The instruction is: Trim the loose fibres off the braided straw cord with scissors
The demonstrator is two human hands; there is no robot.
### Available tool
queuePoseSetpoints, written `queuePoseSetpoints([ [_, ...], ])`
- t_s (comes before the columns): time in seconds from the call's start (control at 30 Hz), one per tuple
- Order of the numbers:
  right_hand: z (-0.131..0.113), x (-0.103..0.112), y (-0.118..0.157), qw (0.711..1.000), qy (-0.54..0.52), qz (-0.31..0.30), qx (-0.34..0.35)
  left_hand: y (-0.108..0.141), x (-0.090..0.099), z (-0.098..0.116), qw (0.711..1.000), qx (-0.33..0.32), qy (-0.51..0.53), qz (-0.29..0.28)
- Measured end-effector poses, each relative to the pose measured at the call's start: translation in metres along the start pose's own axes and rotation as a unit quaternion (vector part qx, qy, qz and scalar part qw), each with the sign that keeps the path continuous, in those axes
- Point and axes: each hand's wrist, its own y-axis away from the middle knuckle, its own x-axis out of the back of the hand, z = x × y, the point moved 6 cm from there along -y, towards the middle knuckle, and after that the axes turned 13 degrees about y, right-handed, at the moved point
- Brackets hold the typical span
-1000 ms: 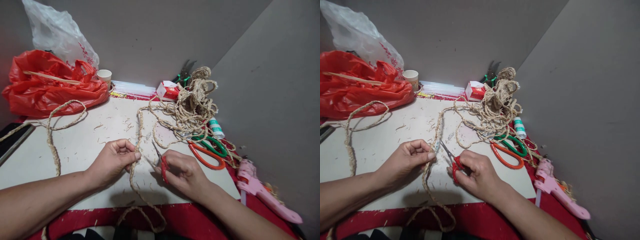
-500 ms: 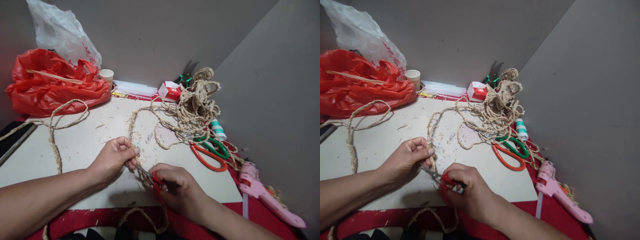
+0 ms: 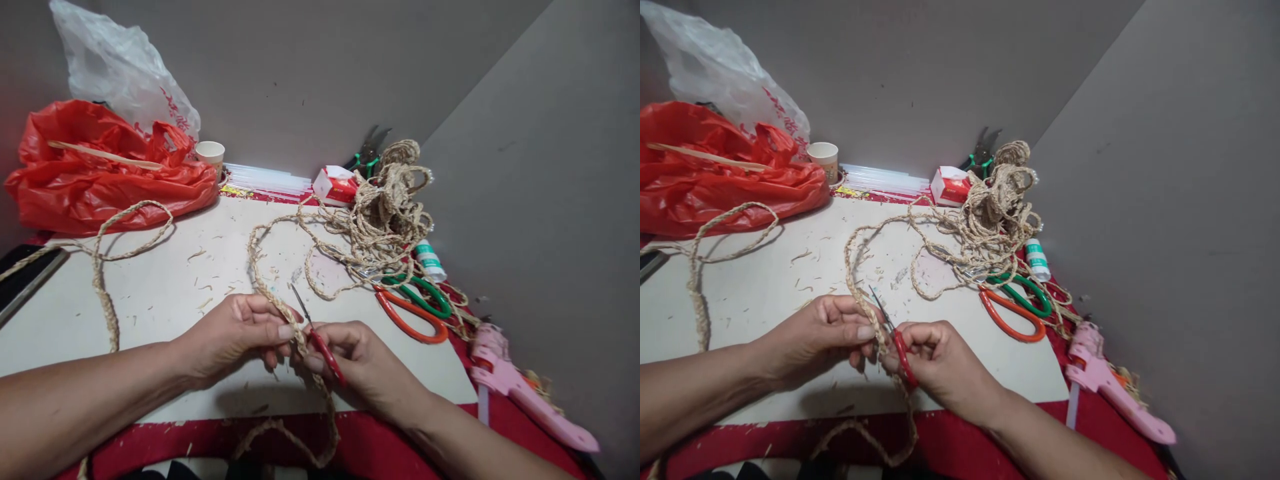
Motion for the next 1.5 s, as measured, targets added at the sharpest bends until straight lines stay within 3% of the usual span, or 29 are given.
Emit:
queuePoseSetpoints([
  [0.13, 0.004, -0.009, 0.001, 0.998, -0.039, -0.036, -0.033, 0.003, -0.006, -0.001, 0.999, 0.013, -0.042, -0.029],
  [0.27, 0.004, -0.010, 0.004, 0.998, 0.011, -0.032, -0.058, 0.005, -0.008, 0.003, 0.998, -0.001, -0.067, -0.004],
  [0.4, -0.007, 0.004, 0.006, 0.985, 0.166, 0.024, 0.032, 0.005, 0.000, 0.010, 0.989, -0.052, -0.122, 0.068],
  [0.47, -0.017, 0.012, 0.008, 0.953, 0.277, 0.055, 0.112, 0.004, 0.005, 0.013, 0.984, -0.071, -0.134, 0.098],
  [0.53, -0.025, 0.018, 0.012, 0.896, 0.398, 0.077, 0.182, 0.004, 0.009, 0.013, 0.980, -0.079, -0.140, 0.119],
  [0.67, -0.032, 0.022, 0.017, 0.786, 0.564, 0.097, 0.234, 0.004, 0.009, 0.012, 0.978, -0.073, -0.148, 0.125],
  [0.83, -0.036, 0.021, 0.018, 0.728, 0.630, 0.108, 0.245, 0.006, 0.005, 0.011, 0.974, -0.053, -0.174, 0.136],
  [0.97, -0.033, 0.021, 0.017, 0.731, 0.638, 0.078, 0.230, 0.007, 0.004, 0.007, 0.973, -0.006, -0.182, 0.139],
  [1.13, -0.026, 0.023, 0.016, 0.739, 0.641, 0.053, 0.202, 0.006, -0.002, 0.002, 0.983, 0.031, -0.157, 0.088],
  [1.33, -0.026, 0.024, 0.014, 0.717, 0.667, 0.060, 0.195, 0.007, -0.004, 0.001, 0.986, 0.035, -0.140, 0.081],
  [1.5, -0.029, 0.023, 0.017, 0.680, 0.695, 0.095, 0.217, 0.007, 0.002, 0.001, 0.981, 0.028, -0.163, 0.102],
])
